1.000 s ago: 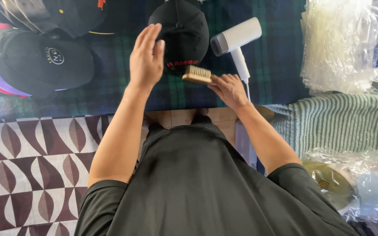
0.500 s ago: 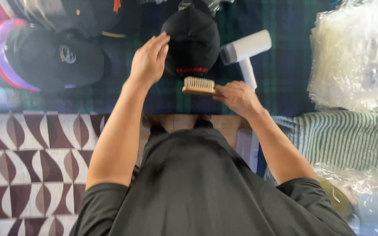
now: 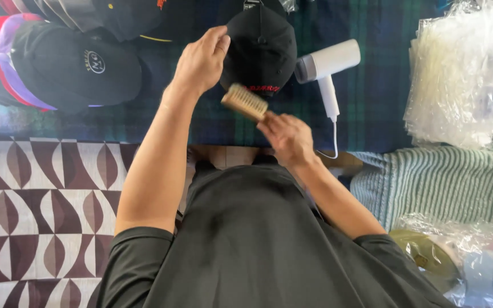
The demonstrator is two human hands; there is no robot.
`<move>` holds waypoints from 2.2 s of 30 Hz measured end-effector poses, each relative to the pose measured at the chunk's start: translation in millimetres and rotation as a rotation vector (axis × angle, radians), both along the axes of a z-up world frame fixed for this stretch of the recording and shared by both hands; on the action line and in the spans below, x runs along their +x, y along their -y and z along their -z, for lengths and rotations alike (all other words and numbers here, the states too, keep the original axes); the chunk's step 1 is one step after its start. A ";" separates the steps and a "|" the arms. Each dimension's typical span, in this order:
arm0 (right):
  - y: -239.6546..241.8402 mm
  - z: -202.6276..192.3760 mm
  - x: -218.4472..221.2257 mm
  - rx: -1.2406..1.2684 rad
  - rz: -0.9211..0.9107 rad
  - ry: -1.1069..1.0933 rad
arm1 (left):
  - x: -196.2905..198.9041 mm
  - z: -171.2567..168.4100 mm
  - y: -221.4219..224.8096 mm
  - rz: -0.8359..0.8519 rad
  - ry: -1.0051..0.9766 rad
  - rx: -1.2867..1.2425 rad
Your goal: Brushing and steaming a black baseball cap to remove lint and wrinkles.
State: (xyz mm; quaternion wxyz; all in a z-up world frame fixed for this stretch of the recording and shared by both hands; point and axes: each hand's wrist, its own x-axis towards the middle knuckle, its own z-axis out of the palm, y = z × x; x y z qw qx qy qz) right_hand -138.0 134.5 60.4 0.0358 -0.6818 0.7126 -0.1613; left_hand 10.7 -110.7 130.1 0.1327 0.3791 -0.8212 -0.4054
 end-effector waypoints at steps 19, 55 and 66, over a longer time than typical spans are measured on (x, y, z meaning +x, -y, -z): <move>28.3 -1.2 -117.8 -0.425 0.378 0.102 | 24.3 147.4 -42.0 -0.476 -0.464 0.681; 9.0 20.0 -10.4 -0.365 0.643 0.960 | -29.3 175.4 -141.5 -0.591 -0.366 0.361; 65.5 -22.3 -118.2 0.016 0.711 0.867 | -35.4 182.0 -132.8 -0.617 -0.399 0.273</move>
